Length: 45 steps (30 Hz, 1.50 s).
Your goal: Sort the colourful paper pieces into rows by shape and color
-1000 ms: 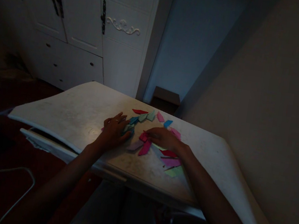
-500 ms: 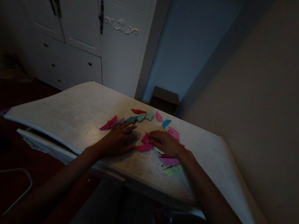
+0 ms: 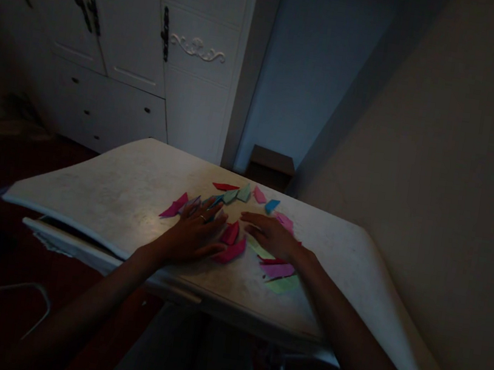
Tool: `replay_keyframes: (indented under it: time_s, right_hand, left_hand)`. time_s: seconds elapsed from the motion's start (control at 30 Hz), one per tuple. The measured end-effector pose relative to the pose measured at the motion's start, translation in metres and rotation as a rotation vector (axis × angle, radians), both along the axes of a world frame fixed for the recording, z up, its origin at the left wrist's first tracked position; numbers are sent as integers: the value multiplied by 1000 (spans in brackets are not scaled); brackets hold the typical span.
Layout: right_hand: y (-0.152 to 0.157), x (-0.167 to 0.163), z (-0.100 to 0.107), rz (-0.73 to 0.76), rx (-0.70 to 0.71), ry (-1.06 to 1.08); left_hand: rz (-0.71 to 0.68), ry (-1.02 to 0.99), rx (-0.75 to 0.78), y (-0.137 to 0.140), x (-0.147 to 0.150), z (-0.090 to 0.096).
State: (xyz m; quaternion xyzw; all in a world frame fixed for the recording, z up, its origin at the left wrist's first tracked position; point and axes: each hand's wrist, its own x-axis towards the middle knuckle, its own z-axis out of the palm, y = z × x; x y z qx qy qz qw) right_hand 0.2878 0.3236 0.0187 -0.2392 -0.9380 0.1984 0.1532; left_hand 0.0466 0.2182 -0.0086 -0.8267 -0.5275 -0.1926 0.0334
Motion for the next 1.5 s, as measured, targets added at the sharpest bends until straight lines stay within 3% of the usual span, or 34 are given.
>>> replay_keyframes:
  time_s: [0.13,0.23,0.37,0.5,0.7,0.87,1.0,1.17,1.33,1.5]
  right_hand:
    - [44,-3,0,-153,79,-35]
    - [73,-22,0,-156,136,-130]
    - [90,-50,-3,-98,180,-283]
    - [88,-47,-3,-103,163,-393]
    - [68,-7,4,-116,180,-356]
    - [42,21,12,-6,153,-253]
    - [8,49,27,-47,134,-132]
    - [-43,92,42,-84,27,-170]
    - [-77,106,30,-67,11,-229]
    - [-94,95,11,-119,247,-265]
  left_hand:
    - [-173,25,-14,-2,1,4]
    - [-244,30,-25,-2,1,6]
    - [-199,22,-19,1,0,4]
    - [-133,-7,-23,3,0,-1]
    - [-72,-18,-4,4,1,-1]
    - [-6,-30,65,2,3,2]
    - [33,-36,117,2,3,2]
    - [212,-78,158,4,1,-1]
    - [318,-107,158,5,0,-4]
    - [364,-77,159,5,-1,-4]
